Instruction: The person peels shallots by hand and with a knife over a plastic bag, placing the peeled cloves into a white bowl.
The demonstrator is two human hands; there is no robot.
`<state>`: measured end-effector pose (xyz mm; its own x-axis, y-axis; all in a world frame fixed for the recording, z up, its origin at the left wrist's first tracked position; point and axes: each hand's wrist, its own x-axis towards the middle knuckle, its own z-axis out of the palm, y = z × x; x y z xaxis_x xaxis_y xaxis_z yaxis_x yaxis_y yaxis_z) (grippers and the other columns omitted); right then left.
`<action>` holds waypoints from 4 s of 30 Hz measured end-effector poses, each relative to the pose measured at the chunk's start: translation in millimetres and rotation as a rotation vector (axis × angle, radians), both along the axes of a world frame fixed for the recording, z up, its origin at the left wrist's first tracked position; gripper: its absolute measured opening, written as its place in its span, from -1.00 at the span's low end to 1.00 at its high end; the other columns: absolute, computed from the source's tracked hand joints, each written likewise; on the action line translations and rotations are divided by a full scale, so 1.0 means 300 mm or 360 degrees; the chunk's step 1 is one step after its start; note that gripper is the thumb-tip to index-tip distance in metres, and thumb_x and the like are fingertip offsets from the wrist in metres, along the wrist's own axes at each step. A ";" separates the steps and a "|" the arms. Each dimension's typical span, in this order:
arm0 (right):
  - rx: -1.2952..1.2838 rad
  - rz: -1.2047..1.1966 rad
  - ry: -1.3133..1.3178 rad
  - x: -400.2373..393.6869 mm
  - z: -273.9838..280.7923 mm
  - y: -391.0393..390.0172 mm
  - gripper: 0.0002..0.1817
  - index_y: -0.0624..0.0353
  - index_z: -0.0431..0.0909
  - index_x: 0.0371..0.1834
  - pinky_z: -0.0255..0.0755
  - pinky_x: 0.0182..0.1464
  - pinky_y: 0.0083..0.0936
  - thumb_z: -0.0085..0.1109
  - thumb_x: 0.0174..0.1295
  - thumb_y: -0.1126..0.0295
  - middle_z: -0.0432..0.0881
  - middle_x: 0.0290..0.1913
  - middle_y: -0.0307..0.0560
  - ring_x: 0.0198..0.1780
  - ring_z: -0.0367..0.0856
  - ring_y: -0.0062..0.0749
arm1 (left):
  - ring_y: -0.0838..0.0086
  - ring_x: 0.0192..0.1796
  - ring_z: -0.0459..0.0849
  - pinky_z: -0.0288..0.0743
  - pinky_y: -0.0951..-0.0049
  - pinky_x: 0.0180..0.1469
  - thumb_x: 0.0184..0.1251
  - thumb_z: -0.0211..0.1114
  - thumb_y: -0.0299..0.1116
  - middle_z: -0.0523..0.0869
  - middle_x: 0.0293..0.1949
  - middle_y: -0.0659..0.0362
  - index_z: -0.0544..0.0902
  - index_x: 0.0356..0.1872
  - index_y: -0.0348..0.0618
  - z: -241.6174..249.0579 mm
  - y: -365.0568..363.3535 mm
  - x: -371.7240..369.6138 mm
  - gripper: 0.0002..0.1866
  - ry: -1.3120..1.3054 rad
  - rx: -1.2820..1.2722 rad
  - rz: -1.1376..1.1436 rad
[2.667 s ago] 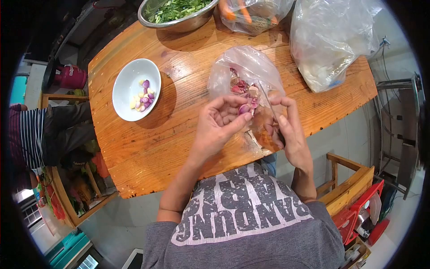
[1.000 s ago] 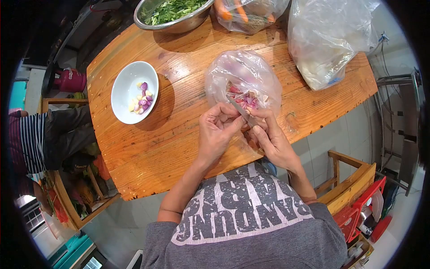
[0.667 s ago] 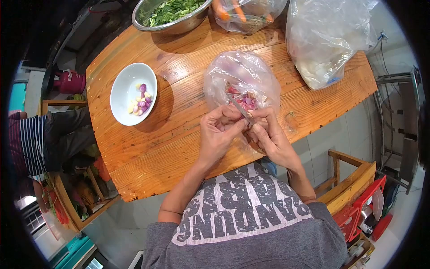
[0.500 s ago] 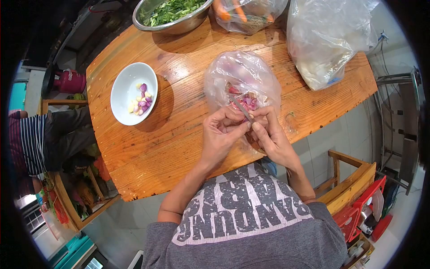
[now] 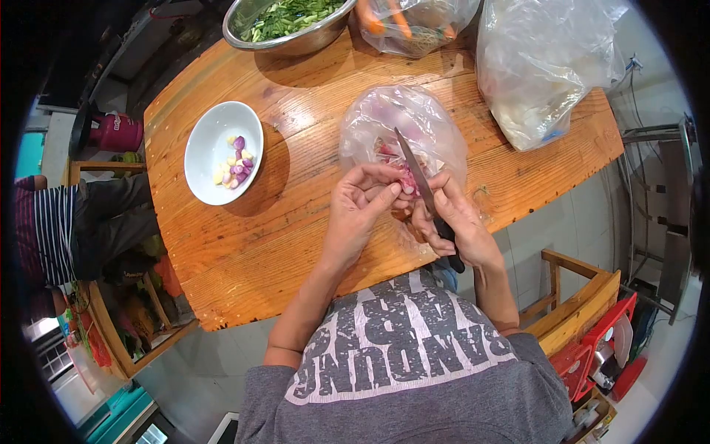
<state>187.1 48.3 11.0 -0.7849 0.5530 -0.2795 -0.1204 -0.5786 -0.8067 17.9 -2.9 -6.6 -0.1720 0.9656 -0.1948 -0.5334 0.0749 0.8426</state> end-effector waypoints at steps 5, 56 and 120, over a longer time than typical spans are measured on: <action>0.0094 0.0029 -0.0008 -0.002 -0.004 -0.007 -0.76 0.00 0.16 0.04 -0.01 -0.68 -0.84 -0.31 0.48 0.15 0.35 -0.45 -0.20 -0.70 0.07 -0.79 | 0.59 -0.20 0.63 0.54 0.61 -0.12 0.19 0.30 -0.58 0.65 -0.19 0.13 0.53 -0.13 -0.32 0.007 -0.008 0.012 -0.77 -0.0025 0.0051 0.0059; 0.0290 -0.0011 -0.0210 -0.014 0.030 -0.046 -0.74 0.12 0.14 0.11 0.07 -0.51 -0.75 -0.20 0.45 0.31 0.23 -0.53 -0.34 -0.54 0.15 -0.72 | 0.58 -0.23 0.66 0.56 0.61 -0.13 0.07 0.36 -0.68 0.66 -0.29 0.15 0.61 -0.31 -0.36 -0.027 -0.030 0.004 -0.84 0.0236 0.0144 0.0131; 0.0765 0.0056 -0.0485 -0.015 0.061 -0.031 -0.56 0.10 0.18 0.35 0.34 -0.29 -0.60 -0.14 0.41 0.40 0.45 -0.34 -0.18 -0.40 0.37 -0.61 | 0.50 -0.08 0.64 0.51 0.53 0.03 0.12 0.31 -0.66 0.65 -0.12 0.13 0.66 -0.15 -0.34 -0.026 -0.026 -0.036 -0.77 0.0040 0.0019 -0.0002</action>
